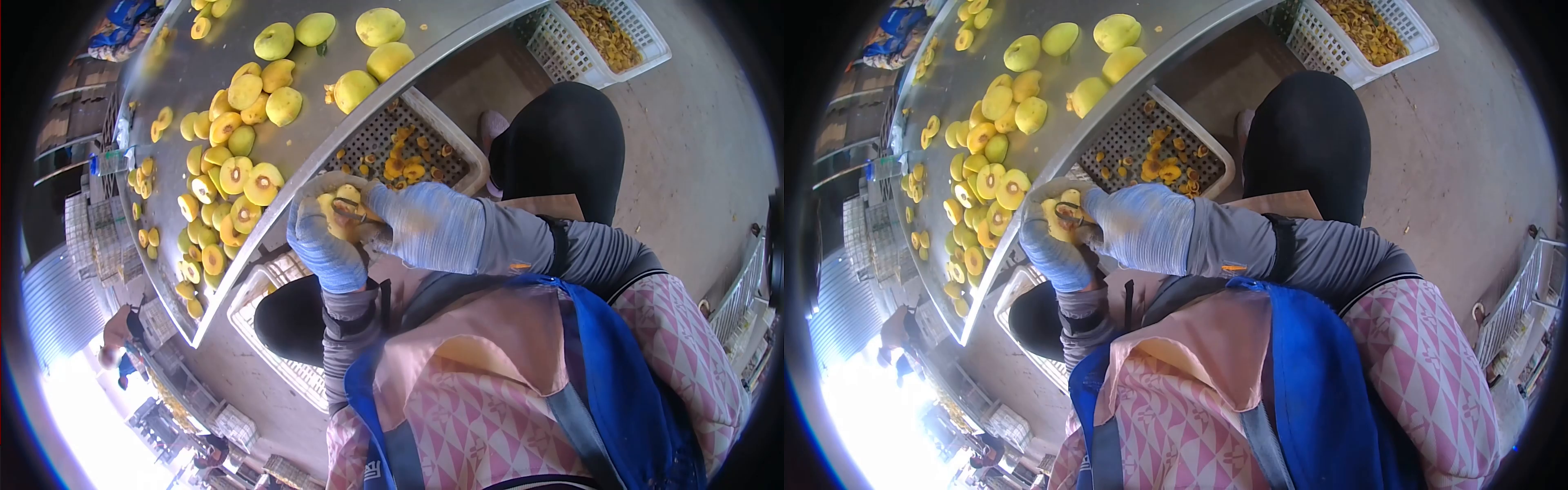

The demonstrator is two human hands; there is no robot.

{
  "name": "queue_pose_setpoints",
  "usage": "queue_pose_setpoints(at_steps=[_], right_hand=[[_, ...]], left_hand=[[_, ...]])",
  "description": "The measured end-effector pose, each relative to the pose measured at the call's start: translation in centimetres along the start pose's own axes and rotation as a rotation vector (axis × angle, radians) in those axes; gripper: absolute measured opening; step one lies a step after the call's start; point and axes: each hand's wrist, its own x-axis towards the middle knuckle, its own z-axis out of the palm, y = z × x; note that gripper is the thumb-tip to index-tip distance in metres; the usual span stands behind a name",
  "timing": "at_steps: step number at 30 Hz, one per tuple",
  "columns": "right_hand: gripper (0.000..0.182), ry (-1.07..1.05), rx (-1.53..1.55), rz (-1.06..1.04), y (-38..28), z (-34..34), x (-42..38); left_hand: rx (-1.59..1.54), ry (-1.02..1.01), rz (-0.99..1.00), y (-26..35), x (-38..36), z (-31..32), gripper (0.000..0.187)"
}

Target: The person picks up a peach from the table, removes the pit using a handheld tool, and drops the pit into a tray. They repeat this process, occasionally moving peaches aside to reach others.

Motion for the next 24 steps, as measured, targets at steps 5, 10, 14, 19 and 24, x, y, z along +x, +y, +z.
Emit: queue_pose_setpoints(at_steps=[5, 10, 14, 19, 24], right_hand=[[0.038, 0.05, 0.097, 0.001, 0.1, 0.9, 0.0], [0.04, -0.013, -0.008, -0.003, 0.1, 0.0, 0.0], [0.039, -0.042, 0.021, 0.028, 0.0, 0.2, 0.0], [0.038, 0.004, 0.11, 0.022, 0.6, 0.7, 0.4], [0.036, 0.049, 0.053, -0.045, 0.5, 0.7, 0.4]], left_hand=[[0.128, 0.064, 0.094, 0.3, -0.6, 1.1, 0.044], [-0.055, -0.081, -0.019, -0.2, 0.2, -0.3, 0.046], [0.071, -0.096, -0.038, 0.5, -0.1, -0.3, 0.046], [-0.337, -0.047, -0.117, 0.1, -0.3, 0.4, 0.044], [-0.391, -0.007, -0.103, -0.2, 0.3, 0.5, 0.042]])
